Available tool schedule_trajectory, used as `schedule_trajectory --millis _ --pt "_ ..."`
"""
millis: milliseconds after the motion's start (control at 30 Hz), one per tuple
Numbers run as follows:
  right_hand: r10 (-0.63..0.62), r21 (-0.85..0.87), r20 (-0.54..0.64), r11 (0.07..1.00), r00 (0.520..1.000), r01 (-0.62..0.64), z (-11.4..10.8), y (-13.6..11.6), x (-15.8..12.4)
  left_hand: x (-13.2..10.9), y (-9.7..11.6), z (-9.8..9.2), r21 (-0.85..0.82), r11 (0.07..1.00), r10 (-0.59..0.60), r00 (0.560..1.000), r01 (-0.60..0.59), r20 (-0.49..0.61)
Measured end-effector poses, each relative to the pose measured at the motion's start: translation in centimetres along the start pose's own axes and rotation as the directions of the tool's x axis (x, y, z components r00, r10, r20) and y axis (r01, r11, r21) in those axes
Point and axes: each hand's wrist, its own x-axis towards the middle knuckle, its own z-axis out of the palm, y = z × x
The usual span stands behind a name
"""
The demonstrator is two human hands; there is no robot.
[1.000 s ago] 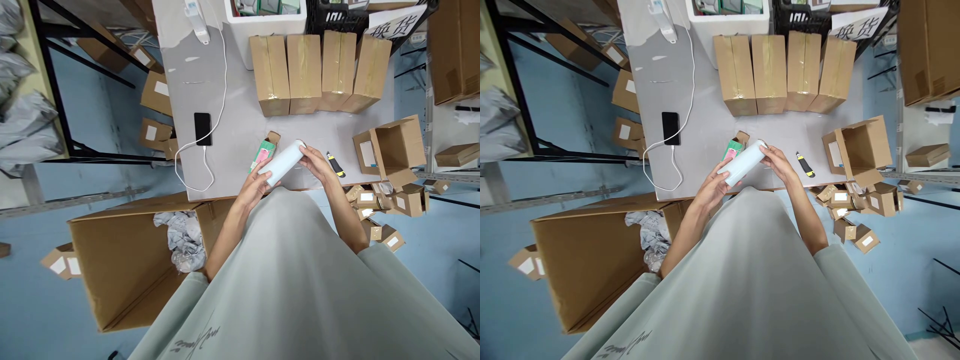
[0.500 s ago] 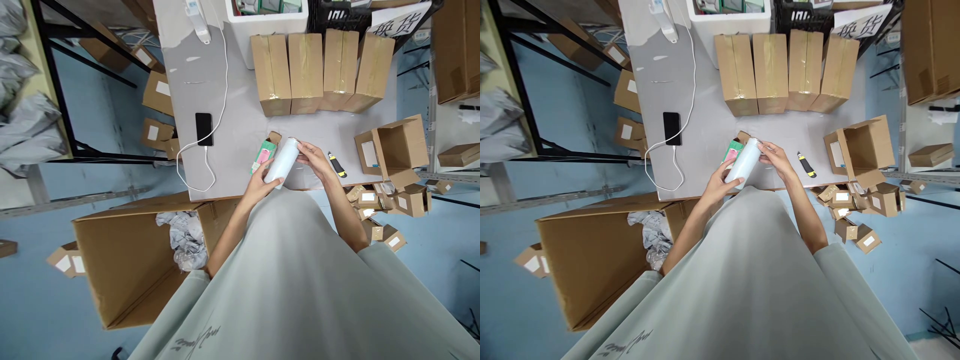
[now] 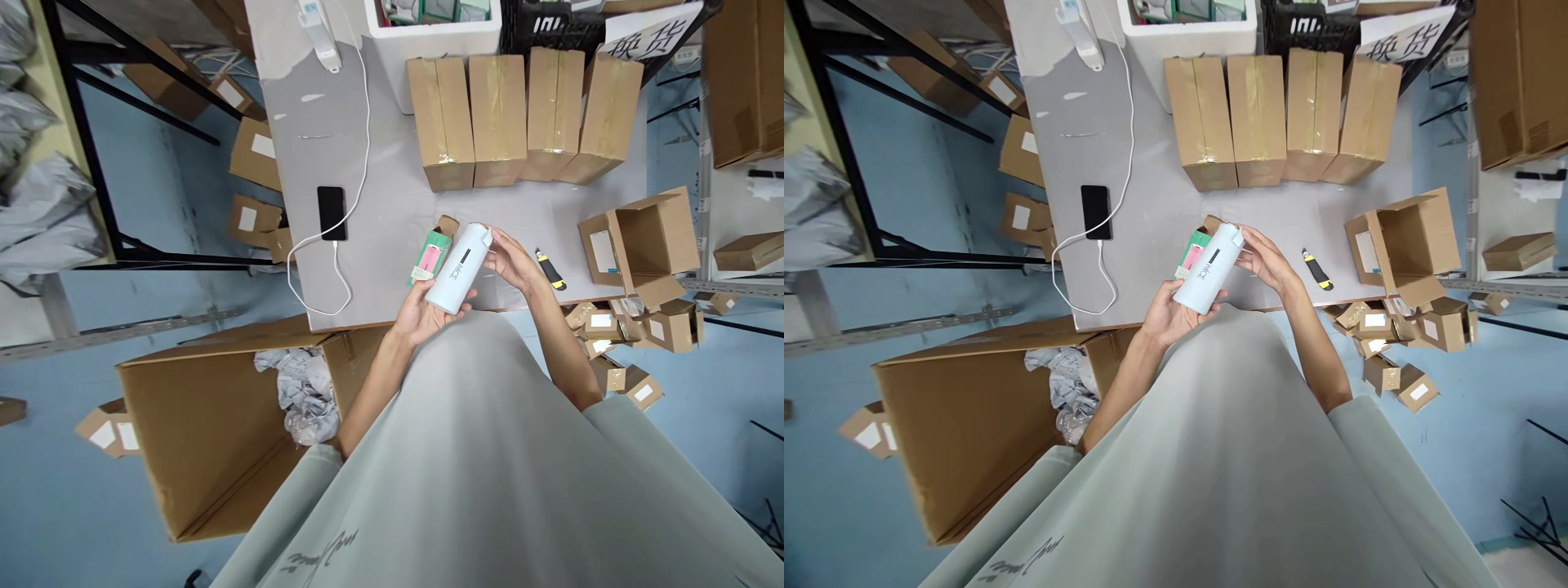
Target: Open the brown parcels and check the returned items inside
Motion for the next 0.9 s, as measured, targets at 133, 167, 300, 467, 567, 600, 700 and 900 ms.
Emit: schedule_trajectory --millis 133,167,300,467,567,600,700,900 --pt "-0.015 -0.078 -0.034 0.997 0.999 0.012 0.6 0.1 0.0 0.9 -0.8 0.4 0.286 0.953 0.131 0.986 -0.096 -0.103" --pt "-0.022 -0.115 -0.058 0.993 0.998 0.016 0.7 0.2 0.0 1.2 -1.0 0.5 0.386 0.913 0.196 0.972 -0.133 -0.129" --pt "-0.055 -0.241 -0.126 0.970 0.990 0.023 0.6 0.3 -0.4 2.7 -2.1 0.0 0.631 0.740 0.388 0.914 -0.233 -0.117" --pt "-0.124 -0.356 -0.113 0.931 0.986 0.076 -0.5 0.6 -0.1 5.2 -3.5 -2.4 0.757 0.591 0.422 0.907 -0.279 0.006" --pt "-0.233 -0.390 -0.160 0.908 0.959 0.155 -1.7 0.8 0.6 7.1 -3.5 -4.9 0.838 0.494 0.487 0.872 -0.231 -0.046" --pt "-0.277 -0.395 -0.192 0.900 0.941 0.184 -2.2 0.8 0.9 7.7 -3.4 -6.0 0.876 0.459 0.529 0.838 -0.149 -0.135" --pt "-0.364 -0.388 -0.309 0.892 0.879 0.233 -4.3 0.5 1.7 9.1 -2.9 -9.2 0.899 0.389 0.621 0.663 0.203 -0.418" --pt "-0.400 -0.341 -0.348 0.896 0.848 0.283 -8.4 -1.5 2.7 9.4 -3.0 -12.7 0.881 0.261 0.580 0.664 0.395 -0.471"
